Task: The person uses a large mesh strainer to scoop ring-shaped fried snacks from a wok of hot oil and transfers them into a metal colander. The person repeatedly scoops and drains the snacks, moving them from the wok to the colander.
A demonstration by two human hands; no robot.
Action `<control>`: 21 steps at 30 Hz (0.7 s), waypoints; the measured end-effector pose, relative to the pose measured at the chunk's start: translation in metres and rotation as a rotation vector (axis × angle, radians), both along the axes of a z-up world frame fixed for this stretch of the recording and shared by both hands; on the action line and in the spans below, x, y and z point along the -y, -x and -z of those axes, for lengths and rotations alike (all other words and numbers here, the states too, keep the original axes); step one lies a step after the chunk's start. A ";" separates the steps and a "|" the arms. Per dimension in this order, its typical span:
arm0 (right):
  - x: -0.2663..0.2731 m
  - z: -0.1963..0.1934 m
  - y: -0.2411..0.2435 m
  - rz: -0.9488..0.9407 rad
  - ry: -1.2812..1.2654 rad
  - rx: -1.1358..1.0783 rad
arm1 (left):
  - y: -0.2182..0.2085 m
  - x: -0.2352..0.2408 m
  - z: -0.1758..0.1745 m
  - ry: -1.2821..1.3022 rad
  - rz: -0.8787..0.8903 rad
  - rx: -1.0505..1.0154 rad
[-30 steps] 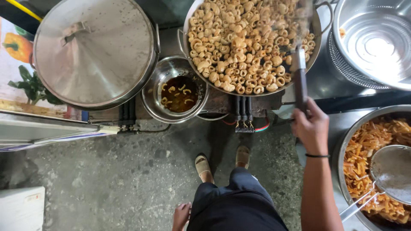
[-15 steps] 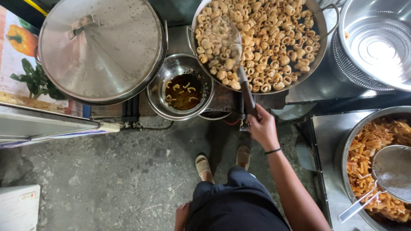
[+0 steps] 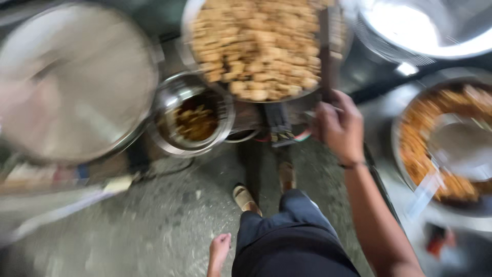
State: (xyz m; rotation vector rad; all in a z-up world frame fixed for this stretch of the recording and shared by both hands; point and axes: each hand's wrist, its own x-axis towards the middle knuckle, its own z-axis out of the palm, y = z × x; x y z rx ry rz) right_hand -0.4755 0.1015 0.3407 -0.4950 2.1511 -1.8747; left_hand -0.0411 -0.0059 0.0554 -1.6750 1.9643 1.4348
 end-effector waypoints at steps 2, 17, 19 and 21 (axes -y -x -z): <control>0.003 0.002 0.001 0.099 -0.236 -0.827 | 0.028 0.014 0.013 0.015 0.134 -0.008; -0.049 -0.006 0.000 -0.044 0.156 0.596 | 0.398 -0.125 -0.042 0.048 1.223 -0.451; -0.061 -0.007 0.005 -0.011 0.123 0.584 | 0.438 -0.139 -0.058 0.170 1.283 -0.427; -0.073 0.000 0.011 0.031 0.112 0.628 | 0.464 -0.151 -0.062 0.241 1.350 -0.390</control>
